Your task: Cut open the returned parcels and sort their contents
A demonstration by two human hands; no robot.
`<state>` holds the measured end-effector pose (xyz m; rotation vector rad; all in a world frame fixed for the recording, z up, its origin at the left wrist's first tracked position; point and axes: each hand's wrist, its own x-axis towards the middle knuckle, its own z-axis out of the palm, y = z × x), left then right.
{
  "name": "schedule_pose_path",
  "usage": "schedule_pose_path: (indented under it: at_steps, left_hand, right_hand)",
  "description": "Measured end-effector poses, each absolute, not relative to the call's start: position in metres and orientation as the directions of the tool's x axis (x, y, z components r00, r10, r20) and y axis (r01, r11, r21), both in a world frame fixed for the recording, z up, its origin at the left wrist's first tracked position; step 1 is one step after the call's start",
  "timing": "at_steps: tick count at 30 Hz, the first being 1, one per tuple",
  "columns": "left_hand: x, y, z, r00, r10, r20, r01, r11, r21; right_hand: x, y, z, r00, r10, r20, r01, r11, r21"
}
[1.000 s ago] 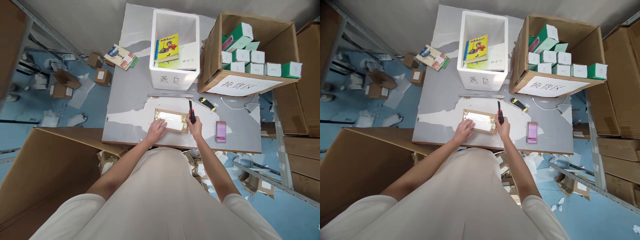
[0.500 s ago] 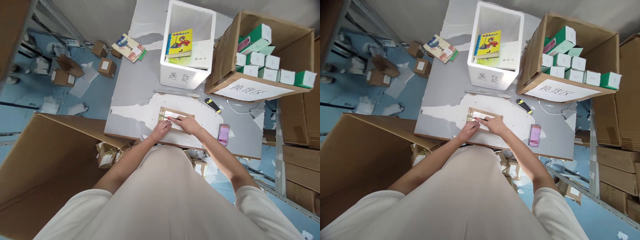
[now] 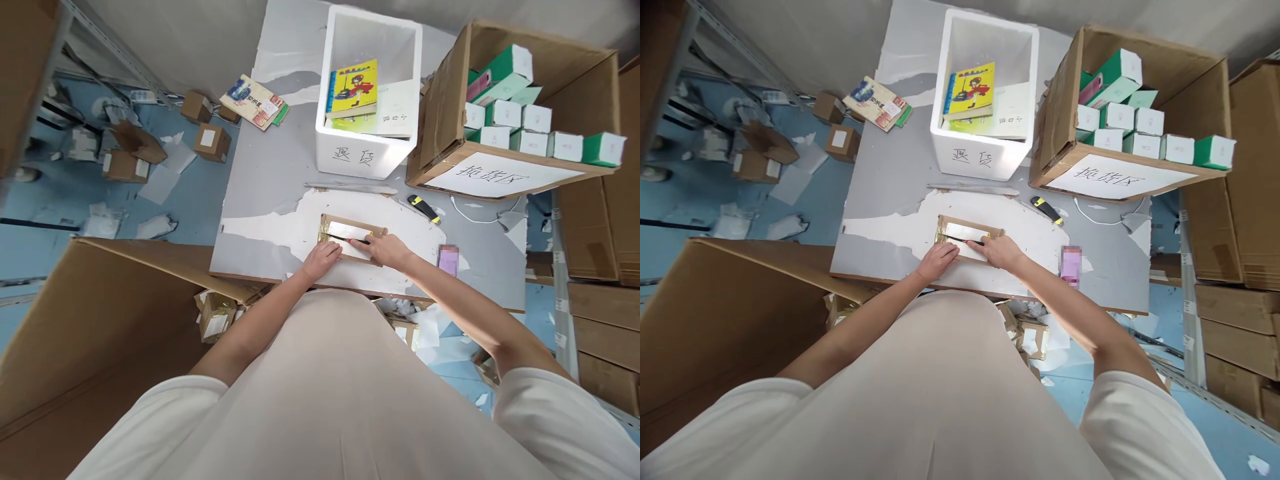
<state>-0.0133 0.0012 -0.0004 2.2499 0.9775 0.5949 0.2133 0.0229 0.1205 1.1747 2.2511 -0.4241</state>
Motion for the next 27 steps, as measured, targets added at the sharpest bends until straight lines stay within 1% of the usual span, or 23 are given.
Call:
schedule_pose_path:
  at_steps: [2, 7, 9, 11, 13, 14, 15, 16, 17, 18, 19, 20, 21, 23, 25, 27]
  left_hand:
    - [-0.014, 0.000, 0.000, 0.613, 0.774, 0.160, 0.490, -0.531, 0.691]
    - [-0.013, 0.002, 0.001, 0.603, 0.783, 0.155, 0.518, -0.531, 0.671]
    - [-0.012, 0.003, 0.002, 0.609, 0.778, 0.155, 0.519, -0.539, 0.663]
    - [-0.011, 0.005, 0.004, 0.617, 0.771, 0.160, 0.523, -0.553, 0.649]
    - [-0.011, 0.006, 0.007, 0.621, 0.768, 0.160, 0.543, -0.568, 0.619]
    - [-0.011, 0.006, 0.010, 0.621, 0.768, 0.156, 0.558, -0.574, 0.600]
    - [-0.011, 0.007, 0.013, 0.624, 0.767, 0.150, 0.573, -0.579, 0.581]
    - [-0.011, 0.007, 0.017, 0.630, 0.764, 0.140, 0.585, -0.585, 0.562]
    - [-0.011, 0.008, 0.021, 0.639, 0.758, 0.129, 0.594, -0.593, 0.543]
    - [-0.011, 0.010, 0.026, 0.648, 0.752, 0.119, 0.602, -0.602, 0.526]
    - [-0.010, 0.013, 0.030, 0.656, 0.747, 0.110, 0.607, -0.608, 0.511]
    - [-0.010, 0.017, 0.035, 0.657, 0.747, 0.104, 0.614, -0.610, 0.501]
    - [-0.009, 0.021, 0.040, 0.656, 0.748, 0.098, 0.619, -0.608, 0.496]
    - [-0.005, 0.033, 0.048, 0.645, 0.760, 0.083, 0.632, -0.591, 0.501]
    - [0.000, 0.045, 0.052, 0.641, 0.767, 0.043, 0.645, -0.568, 0.510]
    - [0.004, 0.054, 0.054, 0.644, 0.765, -0.024, 0.670, -0.548, 0.500]
  right_hand:
    - [0.229, 0.013, 0.125, -0.430, 0.664, -0.612, 0.837, 0.547, 0.005]
    - [0.284, -0.023, 0.145, -0.290, 0.741, -0.606, 0.879, 0.456, 0.138]
    - [0.301, -0.037, 0.150, -0.253, 0.779, -0.573, 0.900, 0.407, 0.155]
    - [0.315, -0.048, 0.153, -0.238, 0.806, -0.542, 0.925, 0.358, 0.128]
    - [0.330, -0.058, 0.154, -0.222, 0.834, -0.504, 0.959, 0.281, 0.044]
    - [0.337, -0.064, 0.153, -0.203, 0.858, -0.471, 0.976, 0.214, -0.031]
    - [0.343, -0.071, 0.151, -0.169, 0.886, -0.432, 0.983, 0.123, -0.133]
    - [0.348, -0.078, 0.147, -0.111, 0.912, -0.395, 0.965, 0.004, -0.262]
    - [0.350, -0.084, 0.140, -0.034, 0.925, -0.378, 0.905, -0.132, -0.405]
    - [0.349, -0.090, 0.132, 0.049, 0.921, -0.387, 0.799, -0.269, -0.538]
    - [0.344, -0.095, 0.123, 0.122, 0.900, -0.418, 0.661, -0.388, -0.642]
    - [0.337, -0.099, 0.112, 0.173, 0.871, -0.460, 0.516, -0.477, -0.711]
    - [0.328, -0.101, 0.102, 0.208, 0.849, -0.486, 0.393, -0.528, -0.753]
    - [0.310, -0.102, 0.084, 0.238, 0.835, -0.496, 0.240, -0.545, -0.803]
    - [0.296, -0.102, 0.073, 0.237, 0.841, -0.486, 0.179, -0.529, -0.829]
    - [0.290, -0.104, 0.070, 0.209, 0.842, -0.498, 0.171, -0.532, -0.829]
